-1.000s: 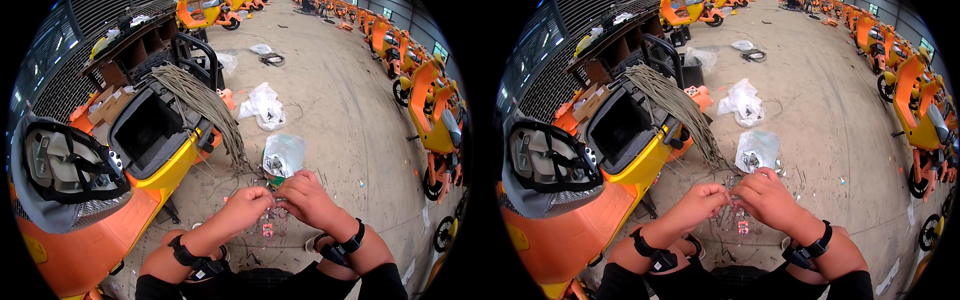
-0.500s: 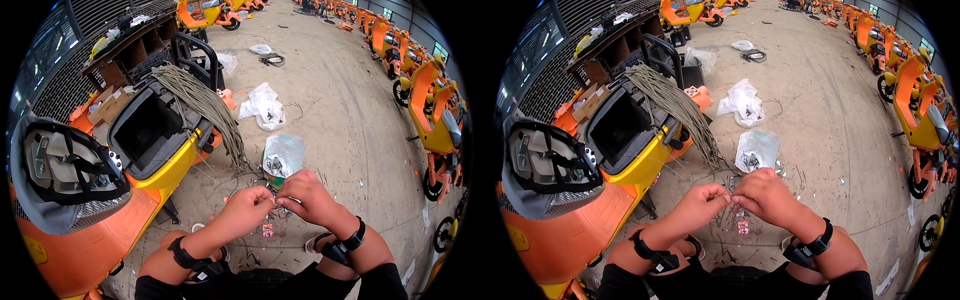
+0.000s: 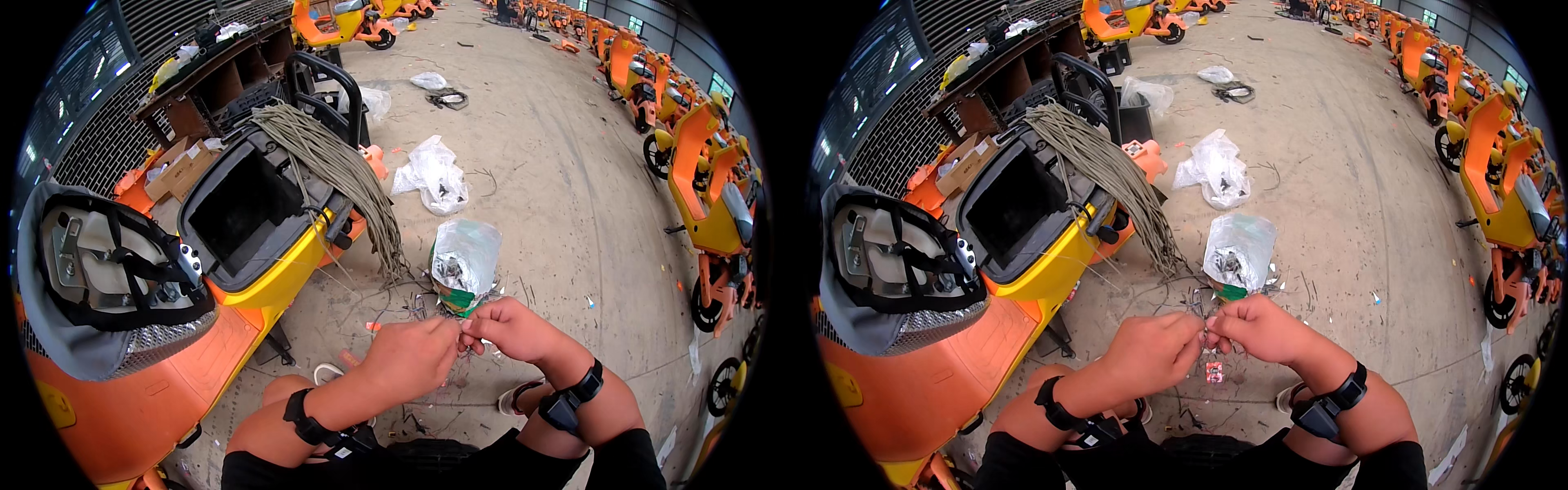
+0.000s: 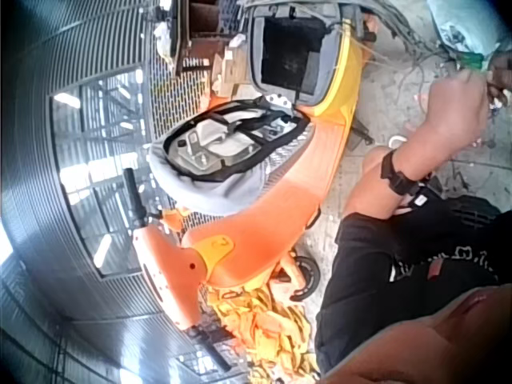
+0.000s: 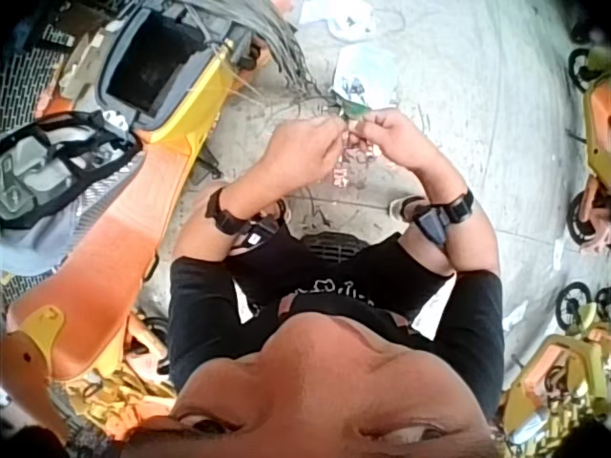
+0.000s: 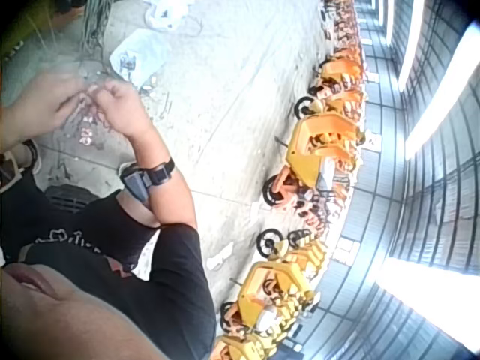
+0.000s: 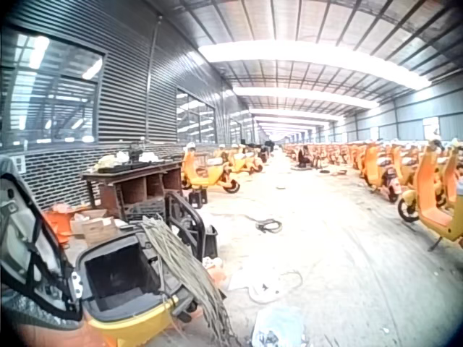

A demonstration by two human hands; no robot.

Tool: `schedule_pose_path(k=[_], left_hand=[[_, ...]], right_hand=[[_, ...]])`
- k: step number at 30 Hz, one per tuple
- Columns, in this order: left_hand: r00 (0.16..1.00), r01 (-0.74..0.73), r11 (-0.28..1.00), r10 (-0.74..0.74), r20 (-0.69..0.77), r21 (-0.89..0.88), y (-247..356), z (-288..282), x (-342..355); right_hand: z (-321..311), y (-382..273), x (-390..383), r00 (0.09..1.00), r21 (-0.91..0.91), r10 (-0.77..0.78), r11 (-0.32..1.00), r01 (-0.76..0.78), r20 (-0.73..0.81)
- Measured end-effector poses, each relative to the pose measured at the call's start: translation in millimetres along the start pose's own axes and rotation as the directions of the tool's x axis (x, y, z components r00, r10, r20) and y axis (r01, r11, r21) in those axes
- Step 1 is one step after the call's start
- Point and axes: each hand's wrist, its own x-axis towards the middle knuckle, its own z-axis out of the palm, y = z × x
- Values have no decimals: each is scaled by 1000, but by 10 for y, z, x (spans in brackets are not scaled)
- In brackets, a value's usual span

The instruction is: The person connects and manipulates small electrical wires and plastic connectors by hand while sitting on the floor of a warehouse.

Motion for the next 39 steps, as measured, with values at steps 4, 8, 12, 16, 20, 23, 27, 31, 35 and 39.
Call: schedule_pose_path(k=[4, 8, 12, 16, 20, 23, 27, 31, 35, 39], left_hand=[[996, 83, 992, -85, -25, -95, -13, 24, 1], [905, 423, 842, -409, 115, -335, -36, -56, 99], [826, 556, 615, -484, 290, -560, -156, -18, 92], [726, 656, 261, -475, 497, -708, -163, -7, 150], [645, 694, -30, -417, 640, -719, -157, -71, 181], [660, 672, -30, -427, 618, -740, -132, -80, 171], [802, 580, 430, -453, 390, -693, -153, -4, 103], [855, 519, 717, -440, 276, -465, -31, -113, 124], [948, 319, 906, -304, 96, -279, -41, -41, 54], [974, 224, 959, -223, 26, -172, -33, 6, 48]], right_hand=[[-32, 35, 16, 1000, -47, -5, 999, 6, 15], [101, -35, -27, 876, -497, -470, 789, 361, -110], [94, -66, -16, 751, -779, -660, 453, 433, 34], [45, -73, -4, 668, -817, -740, 335, 470, 81], [37, -110, -4, 649, -815, -757, 325, 480, 80], [59, -101, 17, 662, -807, -747, 352, 475, 65], [85, -81, 39, 705, -799, -707, 393, 454, 53], [105, -37, 28, 765, -750, -644, 515, 415, -19], [165, -82, 28, 824, -648, -559, 661, 377, -92], [187, -130, 2, 919, -496, -360, 834, 240, -160]])
